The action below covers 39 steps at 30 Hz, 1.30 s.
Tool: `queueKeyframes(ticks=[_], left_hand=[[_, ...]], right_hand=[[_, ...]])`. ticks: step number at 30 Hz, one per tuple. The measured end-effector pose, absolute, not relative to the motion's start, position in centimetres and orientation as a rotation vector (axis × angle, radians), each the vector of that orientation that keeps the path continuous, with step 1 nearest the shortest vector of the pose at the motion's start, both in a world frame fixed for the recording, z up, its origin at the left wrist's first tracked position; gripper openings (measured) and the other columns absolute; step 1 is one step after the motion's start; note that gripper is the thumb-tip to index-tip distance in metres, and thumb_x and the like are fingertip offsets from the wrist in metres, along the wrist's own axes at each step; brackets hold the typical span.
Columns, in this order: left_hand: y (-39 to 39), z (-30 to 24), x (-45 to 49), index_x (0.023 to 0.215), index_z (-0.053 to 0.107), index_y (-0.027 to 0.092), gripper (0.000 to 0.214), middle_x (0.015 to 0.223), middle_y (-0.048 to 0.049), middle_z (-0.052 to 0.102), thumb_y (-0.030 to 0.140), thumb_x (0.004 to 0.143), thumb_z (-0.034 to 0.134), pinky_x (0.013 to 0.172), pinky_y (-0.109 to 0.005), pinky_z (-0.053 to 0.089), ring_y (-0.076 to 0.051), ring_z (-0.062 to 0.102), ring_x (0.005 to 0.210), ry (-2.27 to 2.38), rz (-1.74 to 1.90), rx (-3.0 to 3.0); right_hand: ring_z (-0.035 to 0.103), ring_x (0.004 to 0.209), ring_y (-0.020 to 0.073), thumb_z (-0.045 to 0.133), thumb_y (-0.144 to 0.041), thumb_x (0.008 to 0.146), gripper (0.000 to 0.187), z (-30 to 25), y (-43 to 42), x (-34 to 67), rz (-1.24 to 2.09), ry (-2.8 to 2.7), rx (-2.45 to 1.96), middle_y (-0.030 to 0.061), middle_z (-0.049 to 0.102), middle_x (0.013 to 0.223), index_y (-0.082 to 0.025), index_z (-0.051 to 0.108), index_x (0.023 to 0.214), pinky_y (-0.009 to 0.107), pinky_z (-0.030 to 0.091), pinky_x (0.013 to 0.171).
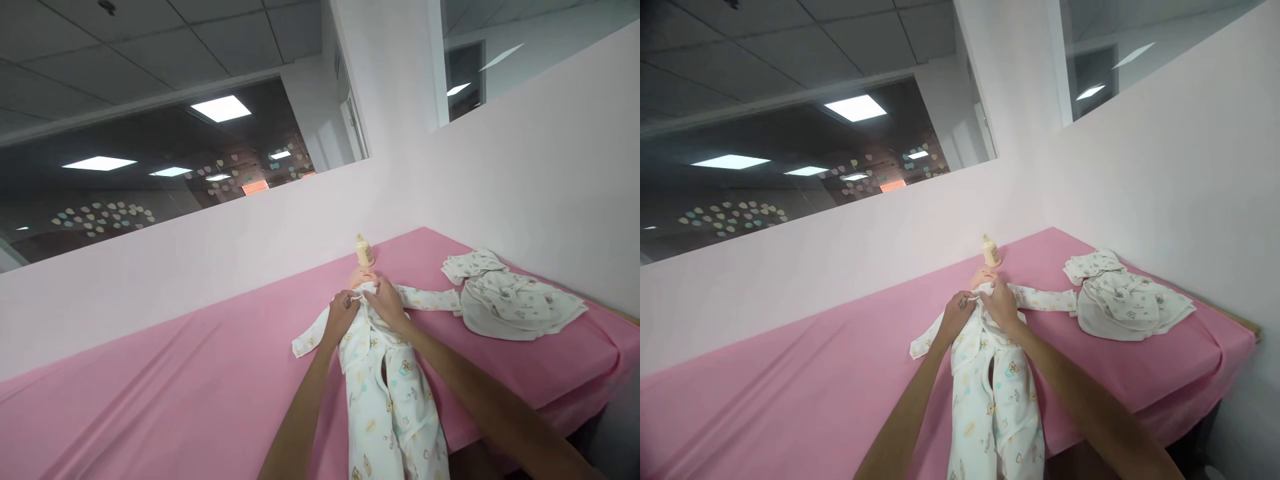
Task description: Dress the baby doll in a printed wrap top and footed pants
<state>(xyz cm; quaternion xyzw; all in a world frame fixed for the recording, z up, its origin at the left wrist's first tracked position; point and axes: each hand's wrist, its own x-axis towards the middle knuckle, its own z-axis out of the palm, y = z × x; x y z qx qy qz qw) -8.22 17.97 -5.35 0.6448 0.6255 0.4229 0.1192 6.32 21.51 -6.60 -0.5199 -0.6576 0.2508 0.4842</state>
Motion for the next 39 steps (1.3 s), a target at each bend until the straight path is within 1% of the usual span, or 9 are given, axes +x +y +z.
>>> queueKeyframes(ticks=[4, 7, 10, 16, 23, 28, 31, 35, 39], left_hand=[[17.0, -5.3, -8.9, 0.086, 0.065, 0.021, 0.015, 0.098, -0.0035, 0.066, 0.027, 0.079, 0.053, 0.088, -0.034, 0.044, -0.02, 0.056, 0.098, 1.835, 1.19, 1.93], [16.6, -5.2, -8.8, 0.093, 0.07, 0.022, 0.022, 0.094, -0.004, 0.066, 0.03, 0.083, 0.051, 0.09, -0.035, 0.043, -0.02, 0.055, 0.098, 1.831, 1.129, 2.036], [16.2, -4.9, -8.4, 0.1, 0.072, 0.025, 0.028, 0.088, -0.0043, 0.066, 0.037, 0.088, 0.05, 0.093, -0.038, 0.041, -0.022, 0.054, 0.095, 1.874, 1.022, 2.126], [15.9, -4.6, -7.9, 0.094, 0.073, 0.028, 0.028, 0.089, -0.004, 0.066, 0.044, 0.088, 0.05, 0.091, -0.037, 0.042, -0.023, 0.051, 0.098, 1.868, 0.993, 2.123], [16.1, -5.0, -7.6, 0.093, 0.072, 0.027, 0.027, 0.081, -0.0036, 0.062, 0.039, 0.091, 0.048, 0.094, -0.04, 0.037, -0.023, 0.049, 0.098, 1.872, 0.972, 2.194], [15.9, -5.2, -7.4, 0.093, 0.069, 0.024, 0.025, 0.082, -0.0038, 0.06, 0.037, 0.092, 0.048, 0.096, -0.039, 0.035, -0.023, 0.048, 0.098, 1.899, 1.004, 2.183], [15.8, -5.3, -7.3, 0.093, 0.067, 0.024, 0.022, 0.087, -0.0033, 0.062, 0.033, 0.091, 0.047, 0.097, -0.039, 0.034, -0.022, 0.048, 0.101, 1.894, 1.013, 2.182], [15.5, -5.3, -7.3, 0.086, 0.065, 0.022, 0.021, 0.085, -0.0032, 0.061, 0.031, 0.09, 0.046, 0.095, -0.037, 0.036, -0.021, 0.048, 0.097, 1.832, 1.042, 2.177], [15.2, -5.5, -7.2, 0.082, 0.064, 0.021, 0.021, 0.087, -0.0034, 0.062, 0.033, 0.088, 0.047, 0.091, -0.035, 0.038, -0.021, 0.049, 0.096, 1.752, 1.166, 2.053]], right_hand=[[0.058, 0.092, 0.0238, 0.056, -0.035, 0.081, 0.021, -6.1, 19.6, 5.8, 0.417, -1.9, -1.306, 0.0085, 0.065, 0.098, -0.018, 0.056, 0.094, 0.031, 0.039, 0.076], [0.058, 0.096, 0.0257, 0.052, -0.027, 0.083, 0.015, -5.8, 19.0, 5.8, 0.309, -2.012, -1.358, 0.0117, 0.066, 0.101, -0.017, 0.059, 0.091, 0.032, 0.038, 0.079], [0.06, 0.094, 0.0253, 0.048, -0.023, 0.086, 0.015, -5.6, 19.0, 6.0, 0.289, -2.056, -1.397, 0.012, 0.067, 0.1, -0.017, 0.061, 0.089, 0.031, 0.037, 0.075], [0.062, 0.089, 0.0228, 0.049, -0.021, 0.088, 0.015, -5.8, 19.7, 6.4, 0.281, -2.088, -1.363, 0.0104, 0.067, 0.099, -0.017, 0.063, 0.087, 0.029, 0.036, 0.069], [0.063, 0.089, 0.0244, 0.049, -0.023, 0.089, 0.017, -6.4, 20.5, 6.3, 0.232, -2.08, -1.374, 0.0156, 0.068, 0.099, -0.014, 0.064, 0.088, 0.029, 0.036, 0.069], [0.057, 0.071, 0.0169, 0.05, -0.021, 0.083, 0.016, -6.7, 20.4, 6.7, 0.452, -1.883, -1.277, 0.0046, 0.066, 0.075, -0.018, 0.057, 0.069, 0.026, 0.032, 0.062], [0.054, 0.066, 0.0143, 0.047, -0.022, 0.081, 0.017, -6.7, 20.2, 7.0, 0.676, -1.78, -1.087, -0.0005, 0.061, 0.068, -0.019, 0.054, 0.066, 0.024, 0.033, 0.061], [0.054, 0.068, 0.0136, 0.044, -0.02, 0.082, 0.018, -6.9, 20.4, 7.1, 0.779, -1.815, -0.857, -0.0009, 0.06, 0.07, -0.019, 0.054, 0.068, 0.024, 0.037, 0.063], [0.055, 0.071, 0.0146, 0.044, -0.019, 0.085, 0.019, -7.3, 20.7, 7.1, 0.659, -1.893, -0.883, 0.0008, 0.062, 0.073, -0.019, 0.054, 0.069, 0.025, 0.038, 0.067]])
